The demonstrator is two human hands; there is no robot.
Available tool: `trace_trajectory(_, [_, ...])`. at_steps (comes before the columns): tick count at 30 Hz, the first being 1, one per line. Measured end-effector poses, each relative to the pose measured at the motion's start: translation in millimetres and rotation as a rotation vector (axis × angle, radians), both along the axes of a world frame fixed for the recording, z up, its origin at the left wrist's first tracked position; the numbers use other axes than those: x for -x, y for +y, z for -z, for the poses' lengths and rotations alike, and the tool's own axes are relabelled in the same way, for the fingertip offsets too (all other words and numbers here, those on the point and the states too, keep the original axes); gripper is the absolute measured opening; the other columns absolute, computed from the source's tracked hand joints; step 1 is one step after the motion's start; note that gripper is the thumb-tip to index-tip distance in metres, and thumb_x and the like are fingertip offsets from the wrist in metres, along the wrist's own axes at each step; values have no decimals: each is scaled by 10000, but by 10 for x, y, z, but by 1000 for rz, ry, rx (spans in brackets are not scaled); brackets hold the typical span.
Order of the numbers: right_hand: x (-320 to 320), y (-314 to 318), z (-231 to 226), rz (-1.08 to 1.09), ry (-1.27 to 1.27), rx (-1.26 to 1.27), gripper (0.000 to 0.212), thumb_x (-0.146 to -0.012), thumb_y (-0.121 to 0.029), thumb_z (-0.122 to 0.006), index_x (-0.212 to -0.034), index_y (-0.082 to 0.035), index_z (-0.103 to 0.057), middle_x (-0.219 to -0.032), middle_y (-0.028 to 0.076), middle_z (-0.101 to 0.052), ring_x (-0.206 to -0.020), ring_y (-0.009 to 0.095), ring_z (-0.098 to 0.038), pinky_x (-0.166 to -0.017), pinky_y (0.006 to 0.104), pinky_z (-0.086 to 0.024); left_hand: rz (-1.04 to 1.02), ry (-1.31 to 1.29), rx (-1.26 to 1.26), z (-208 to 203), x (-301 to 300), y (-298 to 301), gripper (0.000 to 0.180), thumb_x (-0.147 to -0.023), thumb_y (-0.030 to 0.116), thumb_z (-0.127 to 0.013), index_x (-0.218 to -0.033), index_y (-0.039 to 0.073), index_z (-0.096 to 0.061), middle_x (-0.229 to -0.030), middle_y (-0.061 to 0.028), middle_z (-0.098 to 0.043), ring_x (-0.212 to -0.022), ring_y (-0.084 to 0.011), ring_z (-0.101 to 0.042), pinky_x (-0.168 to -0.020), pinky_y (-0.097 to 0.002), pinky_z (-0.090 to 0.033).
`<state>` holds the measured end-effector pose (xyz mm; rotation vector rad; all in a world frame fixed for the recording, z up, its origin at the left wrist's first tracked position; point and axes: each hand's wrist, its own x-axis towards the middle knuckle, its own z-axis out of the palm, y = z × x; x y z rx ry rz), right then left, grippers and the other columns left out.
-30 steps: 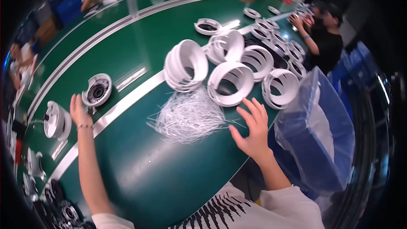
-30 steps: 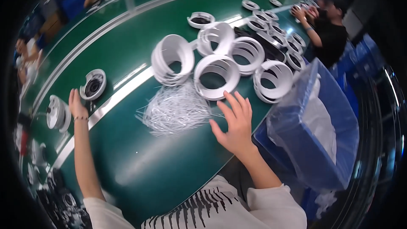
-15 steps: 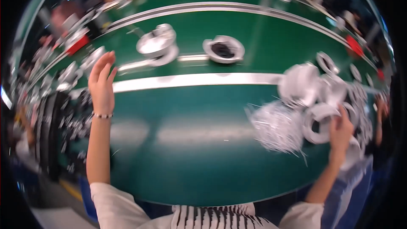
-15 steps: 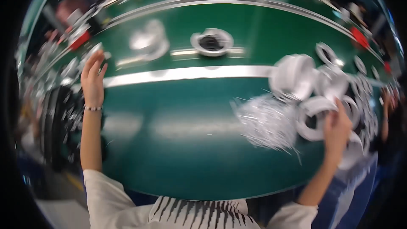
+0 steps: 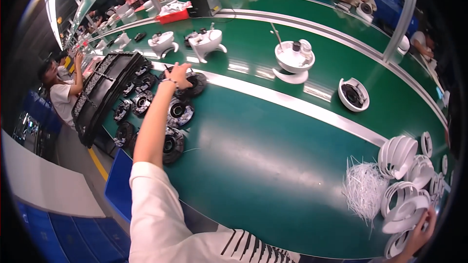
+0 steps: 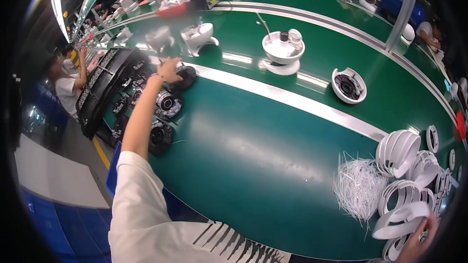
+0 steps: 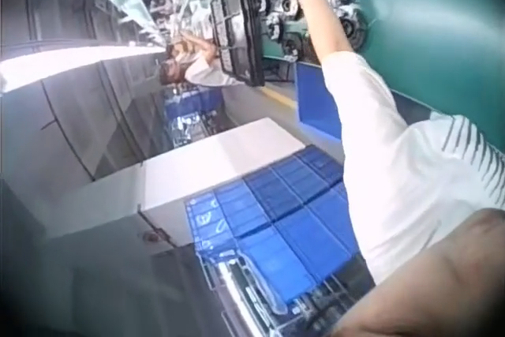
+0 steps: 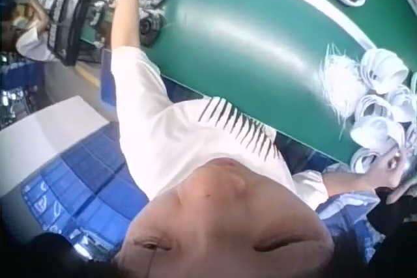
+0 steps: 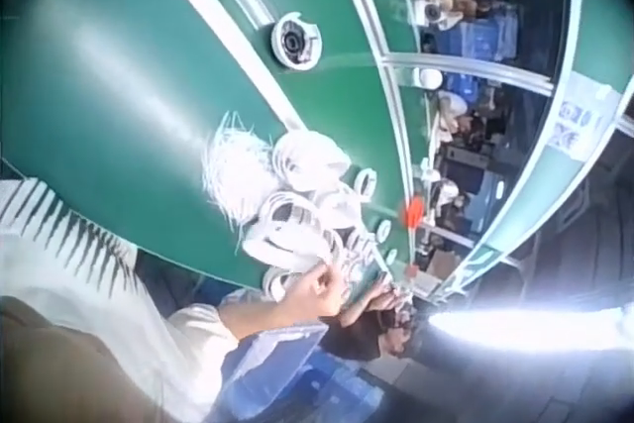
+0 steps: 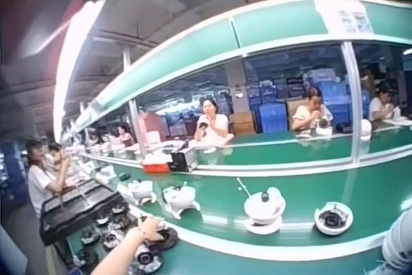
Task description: Assembling plastic housing components onto dome security camera lens modules at a factory workstation.
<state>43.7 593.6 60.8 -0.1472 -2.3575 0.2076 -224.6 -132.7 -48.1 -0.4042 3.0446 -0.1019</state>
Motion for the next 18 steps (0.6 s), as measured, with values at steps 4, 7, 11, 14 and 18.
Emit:
trace_trajectory(4, [129, -875, 142, -334, -204, 89, 122, -713, 14, -543, -835, 17, -556, -781, 106, -571, -697, 204, -535, -649, 290, -408, -22, -128, -8, -177, 99, 180, 774, -592, 316, -711, -1259, 184, -340, -1241, -68, -433, -1187, -248, -359, -974, -588, -169])
trace_trajectory(7, [363, -1613, 291, -523, -323, 155, 252, -624, 38, -584, -873, 1, -573, -710, 129, -580, -583, 228, -567, -525, 287, -439, 51, 25, -65, -207, 54, 131, 591, -576, 335, -715, -1093, 117, -527, -1076, -112, -555, -1027, -267, -507, -914, -455, -346])
trace_trajectory(11, [596, -2138, 594, -754, -436, 189, 347, -613, 24, -574, -955, -31, -579, -582, 94, -524, -470, 235, -512, -442, 325, -408, 362, 305, -195, -324, 30, 483, 451, -545, 300, -699, -900, 40, -597, -818, -163, -611, -801, -303, -586, -738, -362, -464])
trace_trajectory(14, [680, -2256, 849, -814, -489, 205, 394, -611, 5, -561, -1000, -59, -569, -557, 87, -514, -446, 240, -502, -416, 349, -397, 453, 453, -271, -403, -31, 1117, 367, -607, 315, -672, -819, 24, -599, -748, -169, -604, -741, -322, -587, -688, -378, -473])
trace_trajectory(18, [692, -2338, 996, -774, -570, 56, 391, -623, -39, -568, -1013, -39, -553, -571, 102, -521, -472, 265, -513, -434, 372, -401, 489, 529, -687, -226, -358, 1607, 328, -666, 205, -612, -912, -3, -549, -686, -216, -580, -676, -360, -581, -644, -394, -471])
